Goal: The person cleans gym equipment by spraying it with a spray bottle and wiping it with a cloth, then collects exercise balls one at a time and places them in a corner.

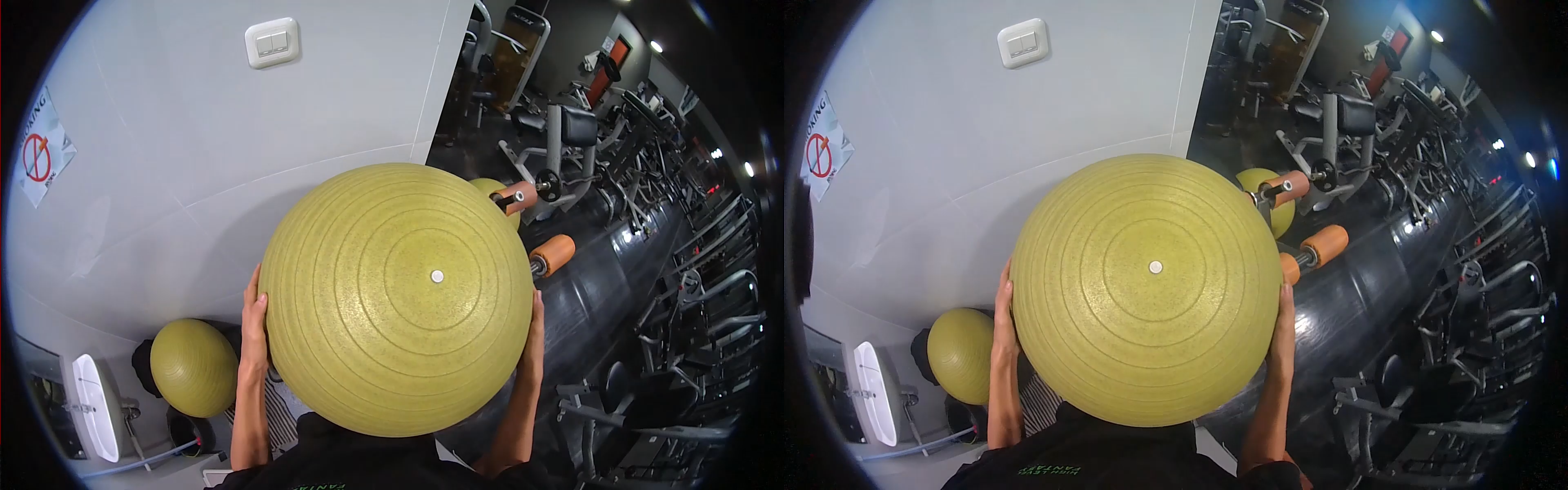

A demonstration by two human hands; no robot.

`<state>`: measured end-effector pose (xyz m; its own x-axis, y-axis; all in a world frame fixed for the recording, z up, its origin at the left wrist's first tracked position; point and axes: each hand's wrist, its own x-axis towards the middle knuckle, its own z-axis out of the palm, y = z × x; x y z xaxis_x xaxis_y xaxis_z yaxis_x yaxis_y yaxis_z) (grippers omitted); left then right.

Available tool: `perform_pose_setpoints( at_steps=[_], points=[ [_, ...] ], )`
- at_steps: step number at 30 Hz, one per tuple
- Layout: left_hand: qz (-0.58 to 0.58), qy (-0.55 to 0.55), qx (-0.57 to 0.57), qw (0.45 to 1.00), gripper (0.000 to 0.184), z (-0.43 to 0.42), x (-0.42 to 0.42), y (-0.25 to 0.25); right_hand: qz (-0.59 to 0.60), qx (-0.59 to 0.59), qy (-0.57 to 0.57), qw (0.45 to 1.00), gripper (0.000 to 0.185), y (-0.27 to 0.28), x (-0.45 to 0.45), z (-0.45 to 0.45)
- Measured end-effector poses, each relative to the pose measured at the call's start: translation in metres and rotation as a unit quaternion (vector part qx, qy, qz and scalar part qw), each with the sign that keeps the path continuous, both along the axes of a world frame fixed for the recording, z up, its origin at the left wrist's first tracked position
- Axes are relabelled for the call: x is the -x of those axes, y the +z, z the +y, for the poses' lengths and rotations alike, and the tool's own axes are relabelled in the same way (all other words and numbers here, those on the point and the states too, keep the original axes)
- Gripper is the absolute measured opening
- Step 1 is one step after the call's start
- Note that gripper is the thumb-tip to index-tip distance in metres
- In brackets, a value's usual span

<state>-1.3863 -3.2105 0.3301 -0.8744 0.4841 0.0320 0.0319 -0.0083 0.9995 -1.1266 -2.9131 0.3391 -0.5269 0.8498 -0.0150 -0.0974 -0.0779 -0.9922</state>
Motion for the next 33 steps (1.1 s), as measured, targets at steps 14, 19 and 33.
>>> perform_pose_setpoints(
  at_steps=[14, 19, 33],
  points=[
    [-0.027, 0.005, 0.004, 1.000, 0.072, -0.106, 0.004, -0.033, -0.019, 0.058, 0.008, 0.998, 0.062, -0.048, 0.010, -0.086],
    [-0.088, 0.033, -0.019, 0.995, 0.074, -0.158, 0.025, -0.063, -0.020, 0.001, 0.006, 1.000, 0.065, -0.078, 0.032, -0.131],
    [-0.136, 0.044, 0.071, 0.987, 0.081, -0.298, 0.159, -0.209, -0.127, -0.014, 0.031, 0.991, 0.067, -0.223, 0.156, -0.283]
  ],
)
